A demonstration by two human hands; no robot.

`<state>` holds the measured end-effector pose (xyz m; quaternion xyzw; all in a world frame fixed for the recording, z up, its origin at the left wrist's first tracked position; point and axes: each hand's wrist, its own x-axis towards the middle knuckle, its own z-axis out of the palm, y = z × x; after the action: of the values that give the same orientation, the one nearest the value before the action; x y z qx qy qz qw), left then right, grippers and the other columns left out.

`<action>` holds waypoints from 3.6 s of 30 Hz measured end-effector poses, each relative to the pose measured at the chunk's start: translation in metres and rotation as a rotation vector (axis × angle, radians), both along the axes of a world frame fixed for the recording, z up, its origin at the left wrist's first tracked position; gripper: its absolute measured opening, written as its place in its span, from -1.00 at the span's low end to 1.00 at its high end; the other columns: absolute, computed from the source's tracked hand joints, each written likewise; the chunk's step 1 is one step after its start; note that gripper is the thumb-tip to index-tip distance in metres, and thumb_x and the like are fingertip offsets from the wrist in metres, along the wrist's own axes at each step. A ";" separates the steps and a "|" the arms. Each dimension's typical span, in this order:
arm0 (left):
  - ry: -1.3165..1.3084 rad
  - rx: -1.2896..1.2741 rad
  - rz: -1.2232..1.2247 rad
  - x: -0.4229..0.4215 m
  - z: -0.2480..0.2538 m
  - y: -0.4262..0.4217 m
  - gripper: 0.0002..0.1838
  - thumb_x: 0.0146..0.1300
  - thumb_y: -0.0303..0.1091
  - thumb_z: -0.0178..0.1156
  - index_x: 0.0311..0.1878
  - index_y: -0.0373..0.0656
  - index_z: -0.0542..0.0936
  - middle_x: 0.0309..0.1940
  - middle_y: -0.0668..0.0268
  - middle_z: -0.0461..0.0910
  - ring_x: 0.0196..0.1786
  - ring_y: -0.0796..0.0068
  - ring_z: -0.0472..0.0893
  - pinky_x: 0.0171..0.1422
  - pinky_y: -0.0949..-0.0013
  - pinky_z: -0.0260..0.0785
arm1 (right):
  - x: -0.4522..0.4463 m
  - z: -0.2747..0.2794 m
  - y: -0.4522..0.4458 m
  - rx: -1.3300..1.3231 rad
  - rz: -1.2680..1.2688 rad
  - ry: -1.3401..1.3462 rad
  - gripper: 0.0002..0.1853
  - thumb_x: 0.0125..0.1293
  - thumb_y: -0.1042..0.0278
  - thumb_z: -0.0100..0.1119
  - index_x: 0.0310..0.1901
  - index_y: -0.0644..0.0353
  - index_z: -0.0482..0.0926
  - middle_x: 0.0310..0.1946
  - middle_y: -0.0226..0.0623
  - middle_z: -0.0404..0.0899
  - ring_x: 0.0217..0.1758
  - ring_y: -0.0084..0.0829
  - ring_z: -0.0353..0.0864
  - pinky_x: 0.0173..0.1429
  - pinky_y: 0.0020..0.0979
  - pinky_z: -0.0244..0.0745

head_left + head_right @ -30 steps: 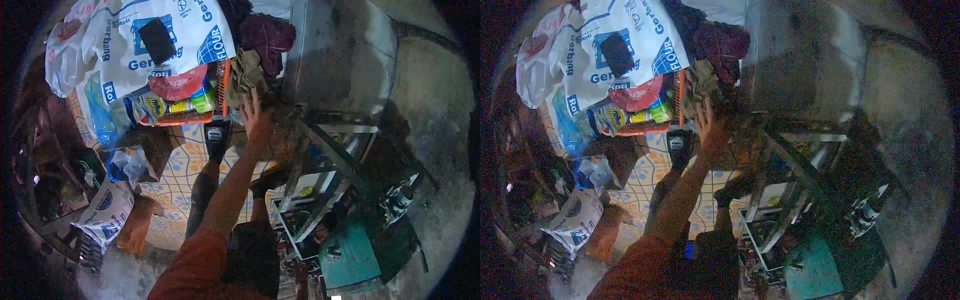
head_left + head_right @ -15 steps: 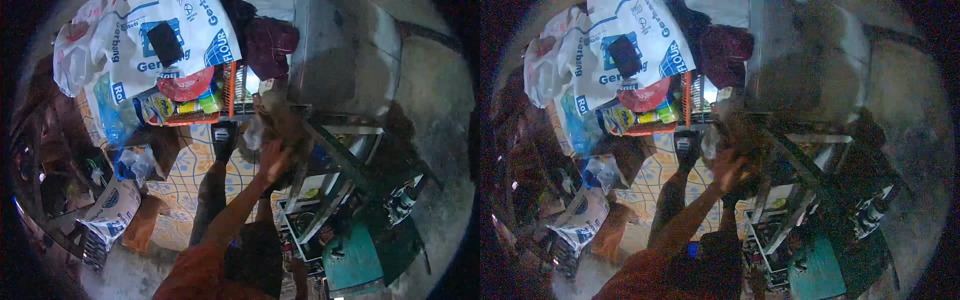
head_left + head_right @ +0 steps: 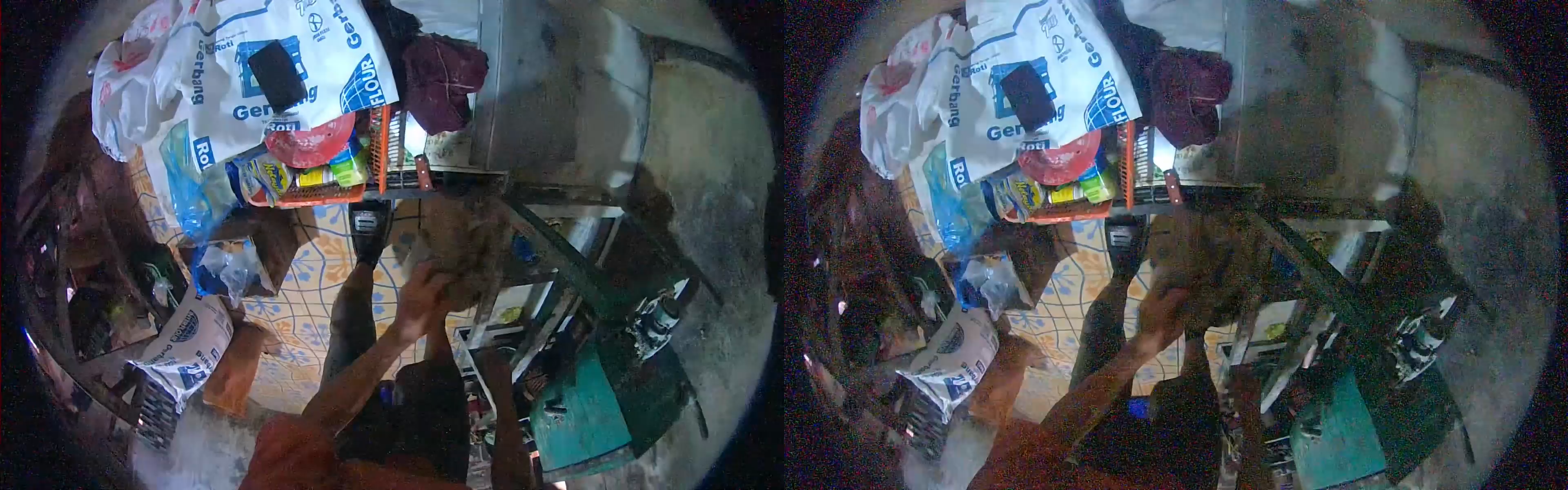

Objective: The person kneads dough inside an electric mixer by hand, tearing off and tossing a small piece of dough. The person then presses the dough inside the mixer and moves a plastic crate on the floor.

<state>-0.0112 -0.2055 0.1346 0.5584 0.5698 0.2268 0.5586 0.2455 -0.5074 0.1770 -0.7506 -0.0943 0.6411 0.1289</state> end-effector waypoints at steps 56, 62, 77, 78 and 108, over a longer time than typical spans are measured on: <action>0.087 0.644 -0.361 0.407 0.409 -0.165 -0.47 0.36 0.13 0.05 -0.02 -0.21 0.62 -0.22 0.02 0.66 -0.18 -0.06 0.63 -0.11 0.06 0.47 | 0.276 0.490 -0.283 -0.058 0.259 -1.217 -0.62 0.43 0.17 -0.07 0.24 -0.04 0.36 -0.35 0.11 0.63 -0.26 0.21 0.60 -0.25 0.08 0.45; 0.194 0.667 -0.372 0.407 0.400 -0.166 -0.46 0.39 0.20 -0.08 -0.09 -0.04 0.69 -0.38 0.00 0.65 -0.31 -0.13 0.64 -0.25 -0.02 0.46 | 0.314 0.463 -0.256 0.128 0.400 -1.287 -0.51 0.32 0.30 -0.03 0.28 0.16 0.36 -0.03 0.06 0.60 -0.08 0.06 0.63 -0.04 -0.09 0.55; 0.337 0.566 -0.439 0.417 0.424 -0.150 -0.27 0.16 0.42 0.05 -0.10 -0.14 0.69 -0.40 -0.04 0.67 -0.28 -0.04 0.68 -0.18 0.01 0.50 | 0.373 0.437 -0.165 -0.157 0.305 -1.148 -0.55 0.42 0.13 -0.06 0.24 0.17 0.39 -0.04 0.14 0.57 0.07 0.16 0.54 0.11 -0.02 0.44; 0.337 0.561 -0.441 0.418 0.423 -0.149 -0.27 0.16 0.42 0.05 -0.10 -0.14 0.69 -0.40 -0.04 0.67 -0.28 -0.04 0.68 -0.18 0.01 0.50 | 0.378 0.425 -0.169 -0.162 0.308 -1.146 -0.55 0.42 0.13 -0.06 0.24 0.17 0.39 -0.04 0.14 0.57 0.07 0.16 0.54 0.11 -0.02 0.44; 0.101 0.375 -0.447 0.417 0.406 -0.144 -0.40 0.11 0.11 0.34 0.11 -0.09 0.56 -0.17 0.11 0.68 -0.17 0.10 0.69 -0.14 0.12 0.52 | 0.418 0.380 -0.065 -0.056 0.548 -1.103 -0.62 0.37 0.15 -0.01 0.07 0.20 0.57 -0.07 0.10 0.61 -0.01 0.07 0.61 0.05 -0.08 0.50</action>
<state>0.4060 -0.3495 0.5402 0.7740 0.4082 0.1712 0.4528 0.6636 -0.5720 0.5569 -0.9233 -0.3196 0.1704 -0.1279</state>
